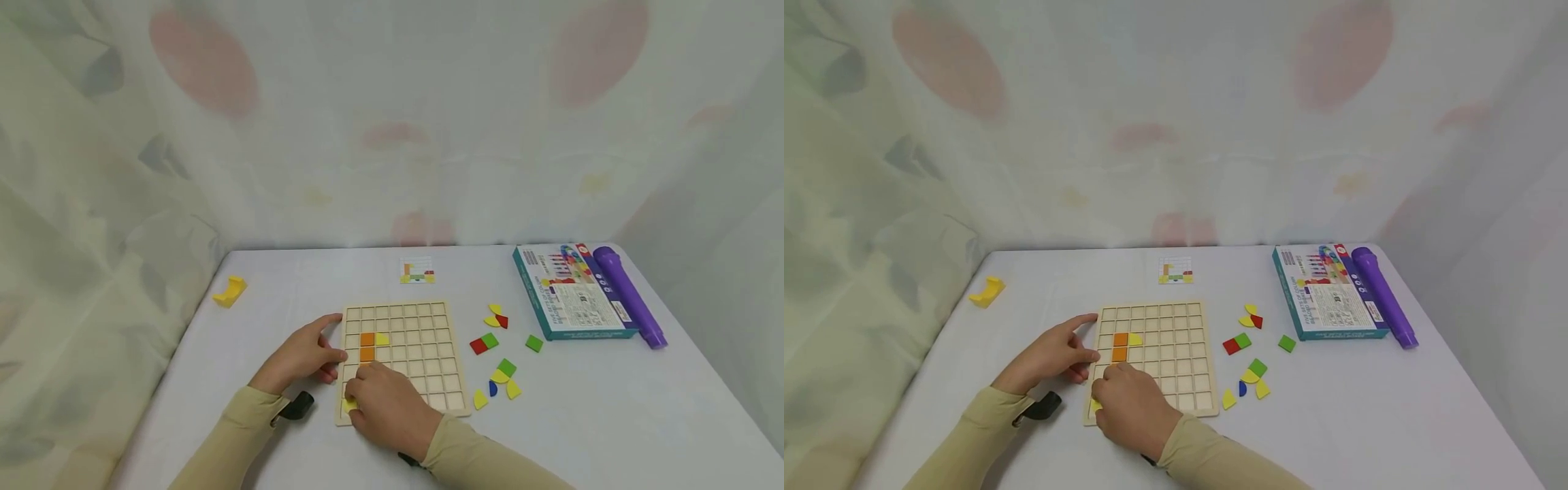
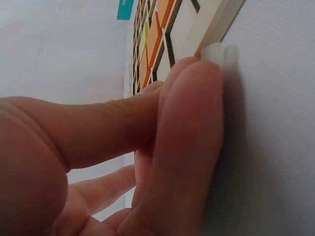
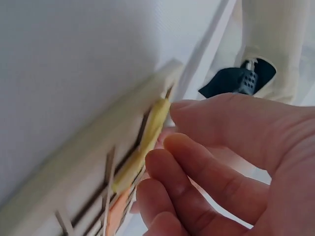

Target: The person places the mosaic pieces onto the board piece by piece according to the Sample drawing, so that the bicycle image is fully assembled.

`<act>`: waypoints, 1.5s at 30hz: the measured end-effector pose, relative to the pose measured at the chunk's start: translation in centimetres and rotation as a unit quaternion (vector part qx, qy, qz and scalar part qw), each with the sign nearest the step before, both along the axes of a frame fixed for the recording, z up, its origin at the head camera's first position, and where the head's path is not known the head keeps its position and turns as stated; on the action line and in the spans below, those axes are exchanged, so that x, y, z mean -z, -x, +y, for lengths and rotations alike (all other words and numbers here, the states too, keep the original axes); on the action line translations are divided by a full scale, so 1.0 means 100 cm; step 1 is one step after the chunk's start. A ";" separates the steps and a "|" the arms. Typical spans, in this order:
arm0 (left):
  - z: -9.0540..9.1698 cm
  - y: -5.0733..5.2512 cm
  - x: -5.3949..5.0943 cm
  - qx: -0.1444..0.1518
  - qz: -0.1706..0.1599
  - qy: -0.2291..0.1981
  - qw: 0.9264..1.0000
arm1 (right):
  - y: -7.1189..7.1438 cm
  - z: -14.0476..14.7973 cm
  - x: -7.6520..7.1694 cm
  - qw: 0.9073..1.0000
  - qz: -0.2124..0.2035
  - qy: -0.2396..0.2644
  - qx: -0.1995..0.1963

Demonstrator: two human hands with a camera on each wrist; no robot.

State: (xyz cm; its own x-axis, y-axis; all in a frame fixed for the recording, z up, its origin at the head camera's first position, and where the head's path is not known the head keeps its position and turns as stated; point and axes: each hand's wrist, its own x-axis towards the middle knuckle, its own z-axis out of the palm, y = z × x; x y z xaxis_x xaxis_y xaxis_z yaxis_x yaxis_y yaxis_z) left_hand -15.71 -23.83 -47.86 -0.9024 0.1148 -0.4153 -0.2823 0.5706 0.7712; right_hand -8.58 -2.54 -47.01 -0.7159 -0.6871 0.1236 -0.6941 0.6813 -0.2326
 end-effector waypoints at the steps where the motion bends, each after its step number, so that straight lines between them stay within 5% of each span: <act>1: -0.001 0.000 0.000 -0.002 -0.001 0.001 1.000 | 0.001 0.001 -0.001 1.000 -0.004 0.004 0.002; 7: -0.003 -0.002 -0.002 -0.006 -0.007 0.010 1.000 | 0.005 0.020 -0.004 0.999 -0.022 0.024 0.031; 14: -0.005 -0.003 -0.001 -0.012 -0.009 0.012 1.000 | 0.006 0.073 -0.003 0.995 -0.036 0.045 0.082; 25: -0.002 -0.006 0.000 -0.013 -0.010 0.008 1.000 | 0.006 0.162 0.000 0.971 -0.070 0.008 0.227; 38: 0.000 -0.003 0.000 -0.008 -0.003 -0.001 1.000 | 0.013 0.205 0.000 0.963 -0.104 -0.026 0.249; 45: 0.001 0.000 0.000 -0.006 -0.002 -0.001 1.000 | 0.018 0.207 0.002 0.966 -0.085 -0.025 0.244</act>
